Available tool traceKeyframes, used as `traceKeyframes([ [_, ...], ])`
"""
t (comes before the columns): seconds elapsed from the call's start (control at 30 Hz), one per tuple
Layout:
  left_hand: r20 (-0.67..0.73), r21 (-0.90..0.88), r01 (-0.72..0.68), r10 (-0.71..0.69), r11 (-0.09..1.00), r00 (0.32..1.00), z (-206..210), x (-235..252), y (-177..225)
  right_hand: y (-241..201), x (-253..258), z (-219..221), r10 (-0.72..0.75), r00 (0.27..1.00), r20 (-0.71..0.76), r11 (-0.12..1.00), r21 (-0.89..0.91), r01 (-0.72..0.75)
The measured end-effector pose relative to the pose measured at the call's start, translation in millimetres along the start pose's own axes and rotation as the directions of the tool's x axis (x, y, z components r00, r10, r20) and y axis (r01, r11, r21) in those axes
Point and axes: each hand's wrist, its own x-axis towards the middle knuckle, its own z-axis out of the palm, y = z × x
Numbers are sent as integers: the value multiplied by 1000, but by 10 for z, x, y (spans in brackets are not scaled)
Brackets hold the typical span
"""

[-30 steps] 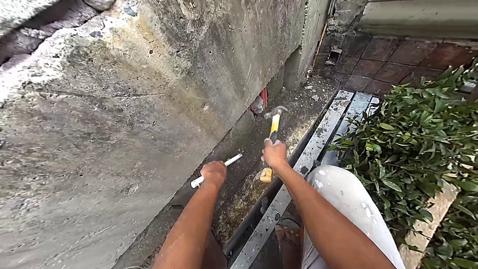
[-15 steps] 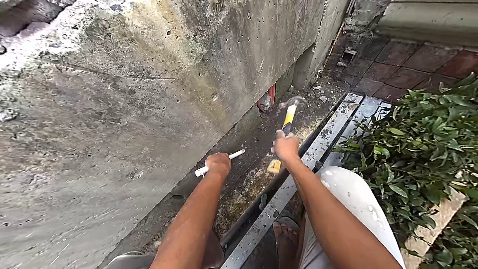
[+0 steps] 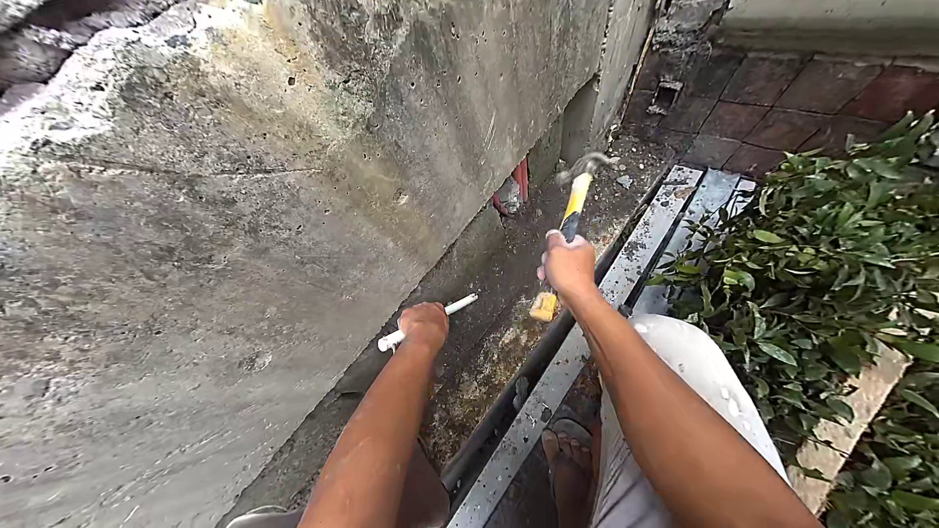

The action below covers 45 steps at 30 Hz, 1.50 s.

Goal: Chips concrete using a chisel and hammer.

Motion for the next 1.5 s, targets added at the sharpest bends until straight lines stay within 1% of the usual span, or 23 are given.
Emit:
traceKeyframes([
  [0.07,-9,-19,-4,3,1000,1000,-26,-6,-1,-150,127,-13,-195,955,-223,971,94,220],
  [0.13,1,-27,5,-5,1000,1000,-20,-32,-4,-4,116,141,-255,899,-357,949,86,304],
  [0.17,4,-24,10,-10,1000,1000,-4,-36,-9,240,-3,263,-209,924,-321,971,47,236],
  [0.23,1,-6,10,-10,1000,1000,10,-46,-21,866,-366,460,59,998,-34,990,-129,-63],
  [0.3,1,4,0,0,1000,1000,-21,-72,-11,1136,-408,477,399,879,261,902,-286,-324],
  [0.33,0,2,-4,4,1000,1000,-51,-77,-13,1093,-324,456,458,834,307,881,-280,-381],
  [0.4,1,3,-3,3,1000,1000,-45,-60,-17,840,-213,351,415,866,280,909,-175,-378],
  [0.5,0,11,12,-12,1000,1000,-3,4,4,360,-110,206,151,985,85,988,-35,-148],
  [0.57,0,12,21,-21,1000,1000,-8,7,20,129,11,190,-40,996,-85,997,59,45],
  [0.63,0,17,28,-28,999,1000,7,4,16,125,26,282,-121,971,-207,981,125,149],
  [0.7,-1,32,30,-30,999,1000,18,11,8,419,-194,440,-27,990,-140,998,56,35],
  [0.73,0,40,28,-28,999,1000,14,5,6,619,-358,496,110,994,-12,993,-29,-110],
  [0.8,2,51,14,-14,999,1000,-13,-36,22,934,-466,518,439,858,266,891,-250,-378],
  [0.87,-4,36,2,-2,999,1000,-60,-82,28,925,-381,506,535,779,327,835,-348,-427],
  [0.93,-6,39,7,-7,999,1000,-60,-59,49,738,-324,447,462,841,282,876,-289,-385],
  [1.03,-3,29,10,-10,1000,1000,-14,-37,62,512,-231,335,191,972,133,963,-215,-160],
  [1.13,-9,-12,9,-9,1000,1000,-23,-48,48,427,-147,394,7,998,-62,998,-60,-11],
  [1.2,-7,-15,13,-13,1000,1000,-14,-48,38,646,-309,535,73,995,-67,996,-49,-77],
  [1.23,-7,-7,14,-14,1000,1000,-16,-41,31,812,-425,573,190,982,26,976,-111,-186],
  [1.3,-10,4,12,-12,1000,1000,1,-33,12,1058,-475,544,485,838,251,870,-239,-432],
  [1.37,-14,-1,-1,1,1000,1000,6,-38,-62,1016,-378,505,562,763,320,826,-172,-537],
  [1.43,-10,-32,-13,13,999,1000,93,-45,-149,816,-343,447,495,823,280,867,-88,-491],
  [1.5,-15,-63,-22,21,998,1000,263,2,-241,607,-329,421,330,924,191,944,-54,-326],
])
